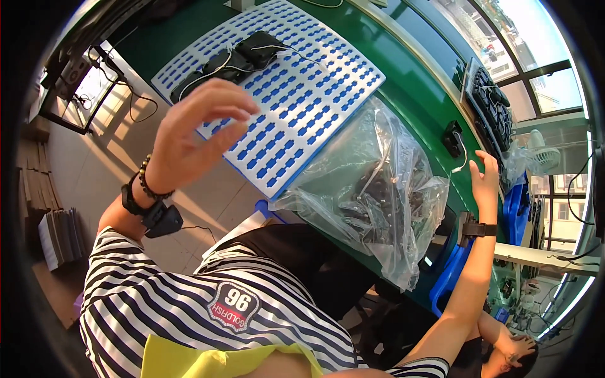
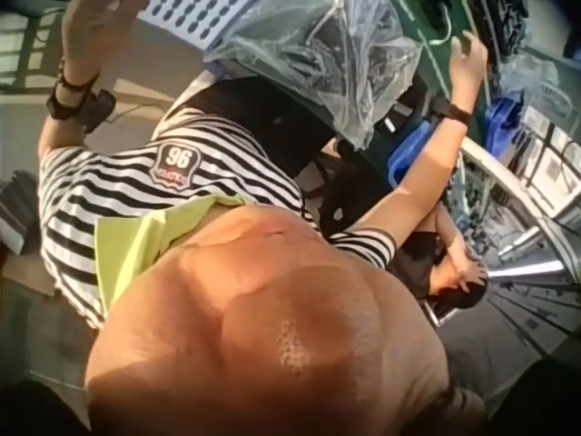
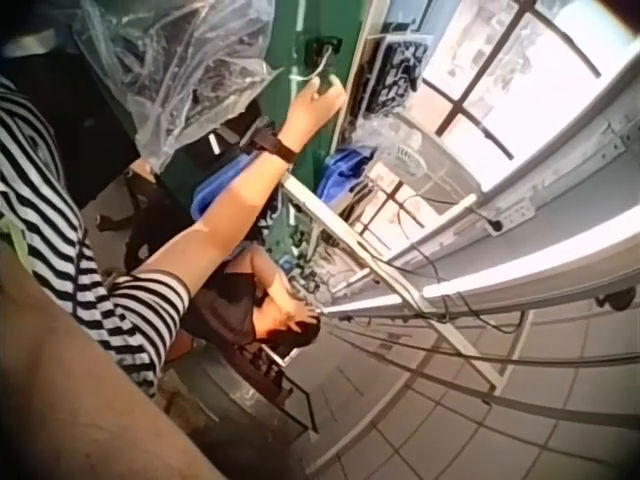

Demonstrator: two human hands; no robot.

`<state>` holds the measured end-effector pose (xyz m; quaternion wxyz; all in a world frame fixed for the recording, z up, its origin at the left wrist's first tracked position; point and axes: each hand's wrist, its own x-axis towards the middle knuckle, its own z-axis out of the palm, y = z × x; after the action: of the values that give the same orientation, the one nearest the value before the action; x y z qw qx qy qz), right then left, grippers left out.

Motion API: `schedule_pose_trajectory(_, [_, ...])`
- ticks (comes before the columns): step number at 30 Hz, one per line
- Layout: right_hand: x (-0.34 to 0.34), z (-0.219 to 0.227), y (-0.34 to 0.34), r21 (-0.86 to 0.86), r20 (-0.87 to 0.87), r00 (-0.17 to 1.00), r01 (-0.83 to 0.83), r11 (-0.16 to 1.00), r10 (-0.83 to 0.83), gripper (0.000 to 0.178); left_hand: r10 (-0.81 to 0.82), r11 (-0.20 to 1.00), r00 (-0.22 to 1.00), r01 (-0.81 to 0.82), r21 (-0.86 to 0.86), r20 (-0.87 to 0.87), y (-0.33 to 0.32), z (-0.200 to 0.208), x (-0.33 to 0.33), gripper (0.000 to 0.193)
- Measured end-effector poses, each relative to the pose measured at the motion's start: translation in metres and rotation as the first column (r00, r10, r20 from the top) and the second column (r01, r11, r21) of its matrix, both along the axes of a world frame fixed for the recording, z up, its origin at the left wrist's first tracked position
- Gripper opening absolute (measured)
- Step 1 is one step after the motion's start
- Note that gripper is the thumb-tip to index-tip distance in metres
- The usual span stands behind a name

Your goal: Assembling small electronic components at a manual workstation.

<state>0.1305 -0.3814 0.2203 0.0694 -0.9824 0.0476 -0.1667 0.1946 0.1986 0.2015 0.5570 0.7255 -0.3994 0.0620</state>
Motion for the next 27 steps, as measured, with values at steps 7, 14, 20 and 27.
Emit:
schedule_pose_trajectory(7, [-0.073, 0.067, 0.082, 0.183, -0.037, 0.999, -0.028, 0.983, 0.035, 0.026, 0.259, 0.754, 0.898, -0.418, 0.507, 0.355, 0.028, -0.009, 0.144, 0.058])
schedule_pose_trajectory(14, [-0.171, 0.078, 0.132, 0.077, -0.001, 0.999, -0.050, 0.996, 0.051, 0.020, 0.057, 0.569, 0.952, 0.218, 0.793, -0.302, -0.001, 0.006, 0.232, 0.065])
schedule_pose_trajectory(20, [-0.258, 0.071, 0.106, 0.229, 0.036, 0.979, 0.186, 0.956, -0.199, 0.019, 0.054, 0.579, 0.780, 0.484, 0.656, -0.624, 0.028, 0.021, 0.280, 0.077])
schedule_pose_trajectory(27, [-0.350, 0.012, -0.008, 0.612, -0.060, 0.849, 0.447, 0.652, -0.526, 0.016, -0.012, 0.475, 0.829, 0.497, 0.726, -0.559, -0.002, 0.004, 0.308, 0.089])
